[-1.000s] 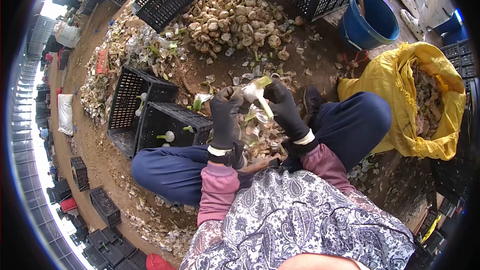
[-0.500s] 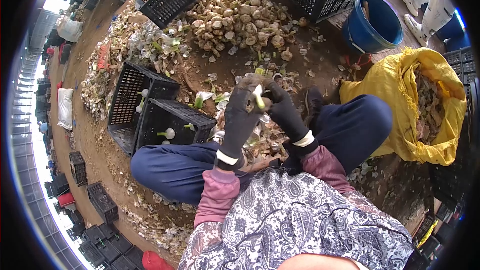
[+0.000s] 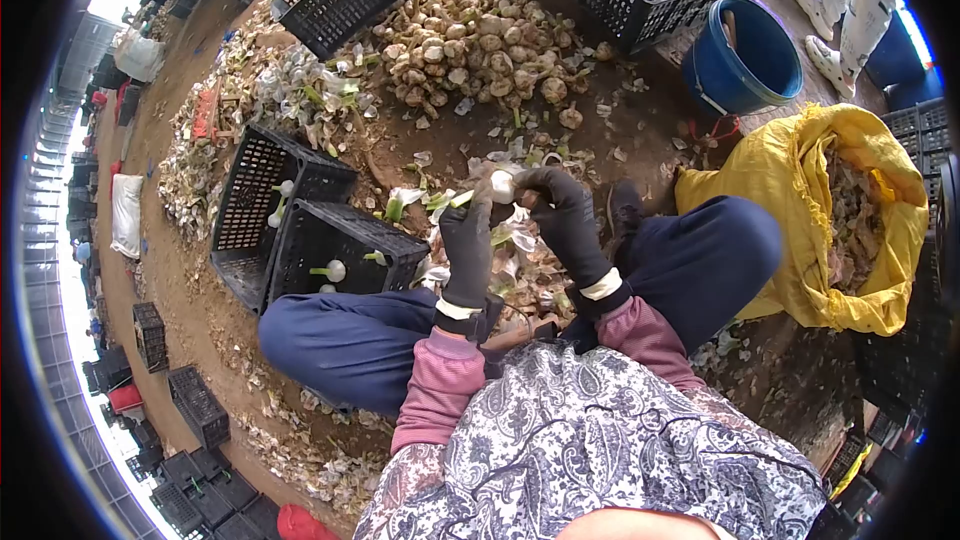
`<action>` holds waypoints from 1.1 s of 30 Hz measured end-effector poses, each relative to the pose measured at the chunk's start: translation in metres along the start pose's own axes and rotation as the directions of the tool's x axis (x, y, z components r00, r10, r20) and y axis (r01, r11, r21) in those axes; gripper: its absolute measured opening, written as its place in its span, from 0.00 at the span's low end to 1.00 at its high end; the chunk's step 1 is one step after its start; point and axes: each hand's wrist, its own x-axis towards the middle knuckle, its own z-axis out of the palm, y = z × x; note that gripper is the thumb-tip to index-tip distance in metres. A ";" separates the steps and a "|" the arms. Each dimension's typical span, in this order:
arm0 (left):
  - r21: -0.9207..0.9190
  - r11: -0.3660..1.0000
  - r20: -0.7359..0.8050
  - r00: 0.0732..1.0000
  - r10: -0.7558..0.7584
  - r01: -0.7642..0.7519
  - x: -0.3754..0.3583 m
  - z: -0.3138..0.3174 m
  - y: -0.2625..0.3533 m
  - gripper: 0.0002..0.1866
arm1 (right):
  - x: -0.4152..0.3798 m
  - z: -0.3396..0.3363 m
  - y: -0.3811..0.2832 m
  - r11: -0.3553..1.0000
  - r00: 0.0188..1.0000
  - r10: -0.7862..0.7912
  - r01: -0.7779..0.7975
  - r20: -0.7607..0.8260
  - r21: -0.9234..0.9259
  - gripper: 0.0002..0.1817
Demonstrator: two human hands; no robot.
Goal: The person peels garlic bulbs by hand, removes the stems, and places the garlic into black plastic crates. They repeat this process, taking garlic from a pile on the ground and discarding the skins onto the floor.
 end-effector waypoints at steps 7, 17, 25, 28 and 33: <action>-0.204 0.971 0.104 0.989 -0.106 0.126 0.000 -0.002 0.008 0.19 | 0.008 -0.018 0.007 0.816 0.864 0.462 -0.325 -0.201 0.478 0.09; -0.385 0.896 0.265 0.957 -0.121 0.220 0.013 -0.017 -0.002 0.20 | -0.003 -0.006 0.004 0.614 0.900 0.436 -0.272 -0.031 0.741 0.08; -0.817 0.409 -0.279 0.899 0.336 -0.407 0.109 -0.112 0.114 0.24 | -0.004 -0.006 -0.002 0.831 0.882 0.438 -0.323 -0.175 0.452 0.09; -0.618 0.691 -0.226 0.927 0.301 -0.375 0.148 -0.088 0.099 0.19 | 0.000 -0.006 -0.003 0.855 0.896 0.414 -0.322 -0.159 0.407 0.09; -0.131 0.991 0.035 0.999 0.020 -0.015 0.219 -0.026 -0.043 0.15 | 0.000 -0.003 0.000 0.893 0.915 0.365 -0.292 -0.171 0.343 0.14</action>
